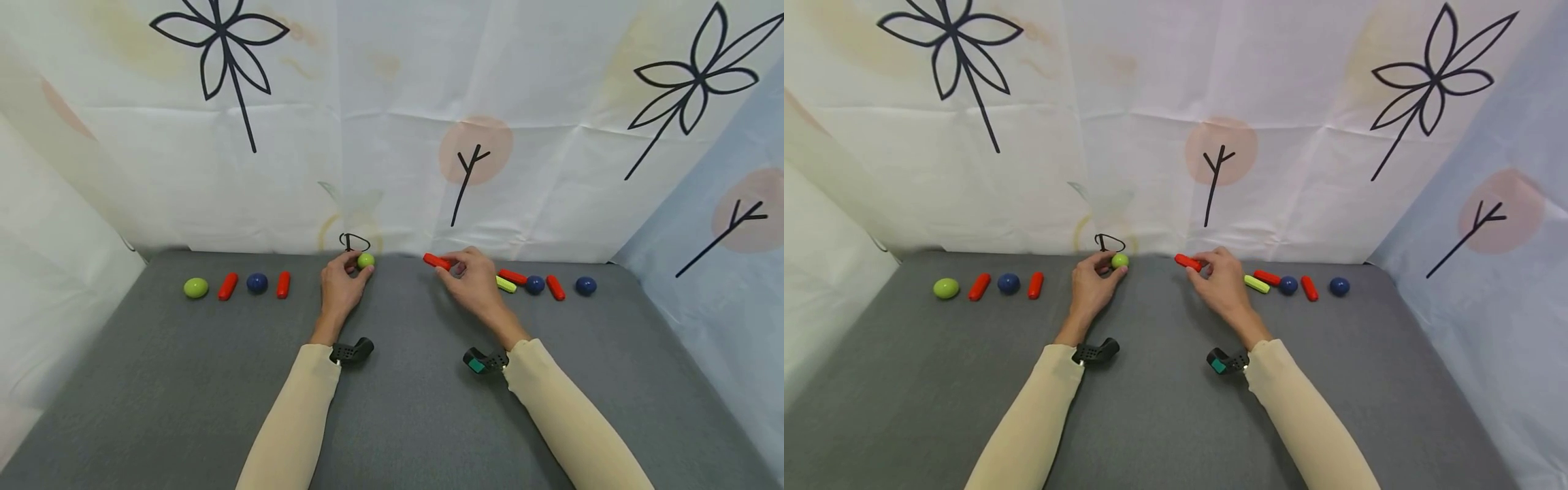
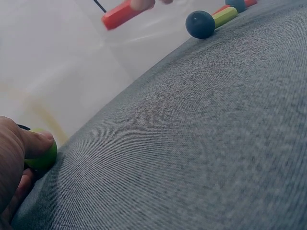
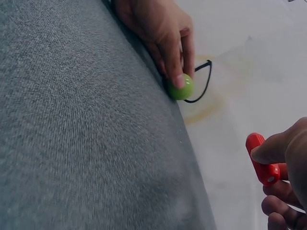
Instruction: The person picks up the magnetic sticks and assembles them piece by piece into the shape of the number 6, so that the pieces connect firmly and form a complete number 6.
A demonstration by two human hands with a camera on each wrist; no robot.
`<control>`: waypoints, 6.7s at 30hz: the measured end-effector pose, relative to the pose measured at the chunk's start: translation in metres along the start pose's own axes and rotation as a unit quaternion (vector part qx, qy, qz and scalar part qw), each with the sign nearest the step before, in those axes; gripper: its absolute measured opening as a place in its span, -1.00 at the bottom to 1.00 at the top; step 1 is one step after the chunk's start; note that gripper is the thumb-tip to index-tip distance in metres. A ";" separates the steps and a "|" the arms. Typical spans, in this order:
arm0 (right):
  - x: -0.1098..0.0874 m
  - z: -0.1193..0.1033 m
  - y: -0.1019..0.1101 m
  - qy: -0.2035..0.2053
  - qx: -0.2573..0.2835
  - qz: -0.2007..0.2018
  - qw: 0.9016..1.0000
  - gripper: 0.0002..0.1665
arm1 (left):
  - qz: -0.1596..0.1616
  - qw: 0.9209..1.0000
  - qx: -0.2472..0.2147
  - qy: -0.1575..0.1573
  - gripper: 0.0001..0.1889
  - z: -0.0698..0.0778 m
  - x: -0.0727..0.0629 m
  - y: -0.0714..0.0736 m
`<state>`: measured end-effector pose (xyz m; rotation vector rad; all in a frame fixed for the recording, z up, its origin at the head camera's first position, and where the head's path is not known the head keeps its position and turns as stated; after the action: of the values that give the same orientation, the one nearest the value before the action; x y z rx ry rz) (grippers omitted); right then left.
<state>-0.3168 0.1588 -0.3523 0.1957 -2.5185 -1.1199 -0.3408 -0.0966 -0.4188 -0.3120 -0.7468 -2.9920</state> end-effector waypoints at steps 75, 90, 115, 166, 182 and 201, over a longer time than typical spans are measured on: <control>0.069 -0.010 -0.096 -0.028 0.006 -0.197 0.980 -0.68 | 0.000 1.000 0.007 -0.008 -0.59 0.004 0.001 0.001; 0.064 -0.011 -0.088 -0.023 0.045 -0.178 0.983 -0.65 | -0.002 1.000 0.008 -0.003 -0.58 0.002 0.001 0.000; 0.006 0.012 -0.013 -0.010 0.070 -0.048 0.996 -0.61 | -0.003 1.000 0.012 0.013 -0.58 -0.002 0.001 0.000; -0.041 0.080 0.007 -0.116 0.031 -0.008 0.993 -0.47 | -0.003 1.000 0.004 0.008 -0.60 -0.001 0.002 0.000; -0.029 0.068 0.002 -0.105 0.052 -0.008 0.993 -0.48 | -0.002 1.000 0.005 0.009 -0.61 -0.001 0.001 0.000; 0.013 0.036 -0.031 -0.087 0.057 -0.058 0.993 -0.50 | -0.004 1.000 0.009 0.008 -0.61 -0.001 0.002 0.001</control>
<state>-0.3437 0.1592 -0.3935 0.2892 -2.7604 -1.0802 -0.3430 -0.0974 -0.4187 -0.2847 -0.7750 -2.9892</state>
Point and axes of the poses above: each hand's wrist, its own x-axis towards the middle knuckle, its own y-axis out of the back of the hand, z = x × y, the point moved 10 cm from there along x, towards the middle knuckle, and after that the axes turned 12 degrees about -z, right-handed, at the moved point
